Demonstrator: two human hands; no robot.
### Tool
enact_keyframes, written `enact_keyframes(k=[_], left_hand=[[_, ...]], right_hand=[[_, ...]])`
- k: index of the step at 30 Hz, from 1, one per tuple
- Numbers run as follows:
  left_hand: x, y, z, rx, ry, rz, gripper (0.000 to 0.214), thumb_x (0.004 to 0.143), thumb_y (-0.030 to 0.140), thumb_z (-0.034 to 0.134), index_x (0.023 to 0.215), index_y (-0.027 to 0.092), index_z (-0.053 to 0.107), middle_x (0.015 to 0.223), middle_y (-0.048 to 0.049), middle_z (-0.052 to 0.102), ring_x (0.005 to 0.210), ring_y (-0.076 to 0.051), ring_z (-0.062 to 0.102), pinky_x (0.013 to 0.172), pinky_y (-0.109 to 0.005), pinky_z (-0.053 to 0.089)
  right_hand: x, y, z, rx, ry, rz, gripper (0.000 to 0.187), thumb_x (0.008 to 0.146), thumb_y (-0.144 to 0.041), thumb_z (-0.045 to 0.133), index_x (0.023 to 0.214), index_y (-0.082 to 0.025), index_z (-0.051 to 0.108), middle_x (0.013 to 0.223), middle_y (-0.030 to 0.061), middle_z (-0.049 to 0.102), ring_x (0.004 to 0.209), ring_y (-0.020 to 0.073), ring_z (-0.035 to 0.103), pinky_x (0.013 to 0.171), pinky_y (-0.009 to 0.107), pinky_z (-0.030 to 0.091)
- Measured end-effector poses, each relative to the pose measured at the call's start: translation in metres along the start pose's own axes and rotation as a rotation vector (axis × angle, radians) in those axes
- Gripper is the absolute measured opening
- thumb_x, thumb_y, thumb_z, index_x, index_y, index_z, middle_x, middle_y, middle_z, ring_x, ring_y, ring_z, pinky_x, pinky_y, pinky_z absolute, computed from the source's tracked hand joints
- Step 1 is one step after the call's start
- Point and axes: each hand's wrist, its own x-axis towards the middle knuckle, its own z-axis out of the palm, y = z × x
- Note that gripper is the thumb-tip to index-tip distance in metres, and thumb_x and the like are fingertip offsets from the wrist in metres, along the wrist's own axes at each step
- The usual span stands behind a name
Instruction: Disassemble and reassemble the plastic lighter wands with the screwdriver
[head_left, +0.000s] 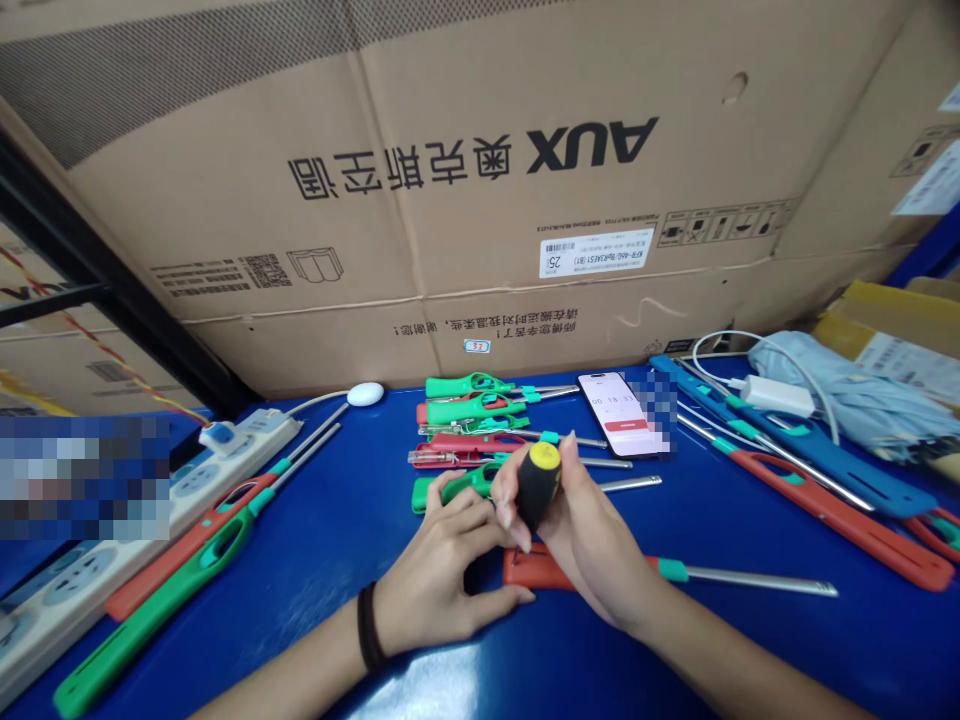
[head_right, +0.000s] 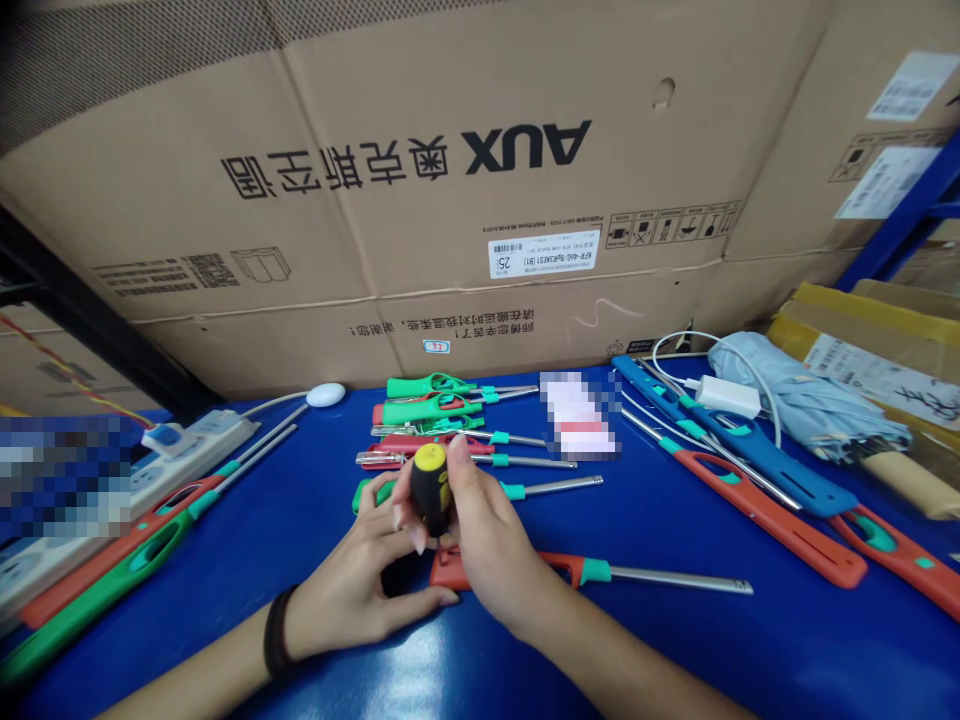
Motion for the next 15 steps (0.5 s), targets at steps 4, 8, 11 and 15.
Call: enact_keyframes(k=[4, 8, 11, 15], left_hand=[[0.0012, 0.0013, -0.0010, 0.003, -0.021, -0.015, 0.027, 0.076, 0.044, 0.068, 0.094, 0.024, 0.065, 0.085, -0.0021, 0.067, 0.086, -0.022, 0.057, 0.097, -0.051, 0.026], [0.0002, 0.0008, 0.0006, -0.014, -0.005, -0.023, 0.024, 0.074, 0.041, 0.070, 0.090, 0.023, 0.064, 0.081, -0.0011, 0.066, 0.084, -0.022, 0.057, 0.097, -0.051, 0.027], [-0.0002, -0.0005, 0.0014, -0.008, 0.013, -0.006, 0.024, 0.074, 0.041, 0.070, 0.089, 0.023, 0.064, 0.082, -0.0015, 0.065, 0.085, -0.022, 0.057, 0.099, -0.051, 0.024], [0.0010, -0.0003, 0.0001, -0.001, -0.009, -0.013, 0.025, 0.075, 0.042, 0.069, 0.090, 0.023, 0.063, 0.087, -0.0023, 0.067, 0.088, -0.023, 0.058, 0.098, -0.051, 0.024]], right_hand=[[-0.0001, -0.0016, 0.0003, 0.062, 0.027, -0.016, 0.053, 0.086, -0.070, 0.032, 0.079, -0.021, 0.050, 0.057, -0.0042, 0.042, 0.053, 0.0110, 0.034, 0.052, 0.025, 0.029], [-0.0023, -0.0002, -0.0006, -0.009, -0.018, -0.102, 0.039, 0.083, -0.062, 0.051, 0.086, -0.023, 0.046, 0.073, -0.0027, 0.050, 0.056, 0.0102, 0.038, 0.054, 0.025, 0.032], [-0.0020, 0.0012, -0.0018, -0.062, 0.014, -0.028, 0.042, 0.088, -0.061, 0.041, 0.082, -0.021, 0.050, 0.072, -0.0005, 0.050, 0.058, 0.0116, 0.041, 0.055, 0.026, 0.035], [-0.0008, 0.0033, -0.0015, 0.014, 0.028, -0.032, 0.050, 0.087, -0.068, 0.032, 0.084, -0.022, 0.051, 0.065, -0.0026, 0.047, 0.054, 0.0115, 0.037, 0.053, 0.025, 0.032]])
